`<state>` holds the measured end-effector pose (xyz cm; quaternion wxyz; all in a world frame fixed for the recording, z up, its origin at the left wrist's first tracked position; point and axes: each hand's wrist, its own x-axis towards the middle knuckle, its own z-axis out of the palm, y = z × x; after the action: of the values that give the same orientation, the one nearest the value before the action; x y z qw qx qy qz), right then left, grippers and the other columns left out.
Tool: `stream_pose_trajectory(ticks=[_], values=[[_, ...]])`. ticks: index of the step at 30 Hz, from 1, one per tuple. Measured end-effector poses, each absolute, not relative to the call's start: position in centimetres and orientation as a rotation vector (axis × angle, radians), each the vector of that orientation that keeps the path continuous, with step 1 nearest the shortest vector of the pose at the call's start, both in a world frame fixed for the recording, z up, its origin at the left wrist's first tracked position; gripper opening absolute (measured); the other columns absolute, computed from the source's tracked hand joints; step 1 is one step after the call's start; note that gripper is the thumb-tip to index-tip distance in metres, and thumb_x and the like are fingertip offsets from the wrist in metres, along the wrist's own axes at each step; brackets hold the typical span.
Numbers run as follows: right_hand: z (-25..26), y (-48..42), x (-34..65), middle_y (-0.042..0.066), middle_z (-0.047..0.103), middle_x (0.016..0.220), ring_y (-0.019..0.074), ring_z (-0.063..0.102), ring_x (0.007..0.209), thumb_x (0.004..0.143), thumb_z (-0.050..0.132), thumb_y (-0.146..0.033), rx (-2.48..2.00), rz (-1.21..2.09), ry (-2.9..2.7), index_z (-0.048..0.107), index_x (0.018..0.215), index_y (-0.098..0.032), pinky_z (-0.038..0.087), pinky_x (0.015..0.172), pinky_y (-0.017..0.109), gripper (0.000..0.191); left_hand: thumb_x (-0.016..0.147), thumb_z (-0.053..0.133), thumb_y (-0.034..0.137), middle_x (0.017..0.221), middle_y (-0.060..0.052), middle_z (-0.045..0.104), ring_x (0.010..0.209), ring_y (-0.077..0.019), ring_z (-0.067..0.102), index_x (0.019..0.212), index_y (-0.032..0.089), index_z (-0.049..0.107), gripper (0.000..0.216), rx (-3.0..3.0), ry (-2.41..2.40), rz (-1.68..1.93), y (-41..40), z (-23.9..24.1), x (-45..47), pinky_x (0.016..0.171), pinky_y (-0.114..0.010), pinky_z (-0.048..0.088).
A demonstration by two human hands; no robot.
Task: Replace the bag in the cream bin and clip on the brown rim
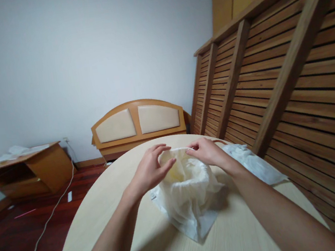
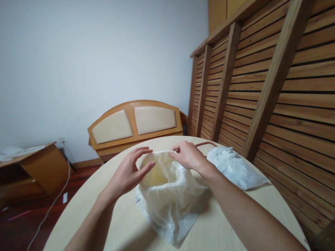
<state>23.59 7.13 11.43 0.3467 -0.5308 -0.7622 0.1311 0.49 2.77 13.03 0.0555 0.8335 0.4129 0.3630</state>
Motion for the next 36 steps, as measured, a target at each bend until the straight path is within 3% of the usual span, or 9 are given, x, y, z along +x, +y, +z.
stream_pose_trajectory(ticks=[4,11,16,19,22,25,28,32,36], values=[[10.9,7.8,23.8,0.005,0.077,0.076,0.0210,0.068,0.071,0.080,0.066,-0.032,-1.389,0.353,-1.925,0.080,0.091,-0.018,0.047,0.063,0.025,0.023,0.091,0.064,0.041,0.115,-0.007,0.071,0.110,-0.0220,0.064,0.110,0.023,0.068,0.027,2.666,0.935,0.859,1.0,13.7,1.7,0.098,-0.037,0.049],[9.5,9.2,23.7,0.006,0.078,0.084,0.0219,0.070,0.078,0.081,0.068,-0.039,-1.327,0.371,-1.872,0.078,0.090,-0.018,0.052,0.072,0.028,0.025,0.094,0.061,0.033,0.097,-0.005,0.076,0.084,-0.0173,0.069,0.101,0.021,0.072,0.018,2.718,0.941,0.637,1.0,12.4,2.8,0.075,-0.027,0.051],[9.8,8.9,23.4,0.010,0.076,0.099,0.0223,0.069,0.087,0.084,0.067,-0.045,-1.353,0.288,-1.814,0.075,0.101,-0.017,0.051,0.080,0.032,0.034,0.095,0.059,0.029,0.097,-0.005,0.077,0.082,-0.0167,0.070,0.100,0.020,0.073,0.018,2.710,0.975,0.660,1.7,12.1,2.7,0.074,-0.026,0.050],[11.2,7.5,23.0,0.009,0.074,0.104,0.0207,0.067,0.086,0.088,0.063,-0.042,-1.258,0.220,-1.852,0.074,0.100,-0.018,0.050,0.078,0.031,0.029,0.095,0.058,0.028,0.100,-0.006,0.077,0.085,-0.0173,0.070,0.101,0.020,0.073,0.018,2.703,0.999,0.702,2.0,11.8,2.7,0.076,-0.026,0.050],[12.4,6.0,22.5,0.006,0.074,0.096,0.0192,0.066,0.091,0.099,0.047,-0.039,-0.995,0.241,-2.065,0.073,0.089,-0.020,0.046,0.083,0.030,0.034,0.096,0.057,0.028,0.101,-0.006,0.077,0.087,-0.0179,0.071,0.102,0.020,0.073,0.019,2.704,1.031,0.726,2.4,11.4,2.7,0.077,-0.026,0.050],[12.6,5.4,22.3,0.004,0.071,0.083,0.0184,0.062,0.084,0.102,0.035,-0.034,-0.797,0.203,-2.295,0.069,0.080,-0.019,0.044,0.083,0.030,0.042,0.096,0.057,0.028,0.101,-0.005,0.077,0.088,-0.0180,0.071,0.102,0.021,0.072,0.018,2.708,1.068,0.756,2.7,11.0,2.8,0.077,-0.026,0.050],[11.6,5.9,22.5,0.004,0.065,0.073,0.0190,0.057,0.076,0.101,0.031,-0.032,-0.767,0.096,-2.389,0.062,0.072,-0.019,0.042,0.079,0.032,0.044,0.096,0.056,0.028,0.095,-0.005,0.076,0.084,-0.0178,0.070,0.100,0.020,0.071,0.017,2.722,1.129,0.781,2.8,10.8,3.1,0.074,-0.026,0.049],[9.6,7.0,22.7,0.004,0.062,0.069,0.0186,0.055,0.073,0.100,0.031,-0.032,-0.739,-0.009,-2.432,0.058,0.068,-0.020,0.041,0.087,0.036,0.044,0.097,0.056,0.029,0.087,-0.005,0.074,0.078,-0.0171,0.067,0.095,0.018,0.070,0.018,2.729,1.160,0.820,2.8,11.0,3.3,0.071,-0.026,0.047],[8.2,7.7,22.8,0.004,0.061,0.068,0.0188,0.054,0.072,0.102,0.024,-0.041,-0.693,-0.103,-2.409,0.059,0.067,-0.020,0.041,0.087,0.037,0.053,0.093,0.061,0.032,0.089,-0.005,0.074,0.080,-0.0167,0.066,0.093,0.019,0.070,0.016,2.737,1.092,0.820,2.8,11.6,2.4,0.074,-0.027,0.048]])
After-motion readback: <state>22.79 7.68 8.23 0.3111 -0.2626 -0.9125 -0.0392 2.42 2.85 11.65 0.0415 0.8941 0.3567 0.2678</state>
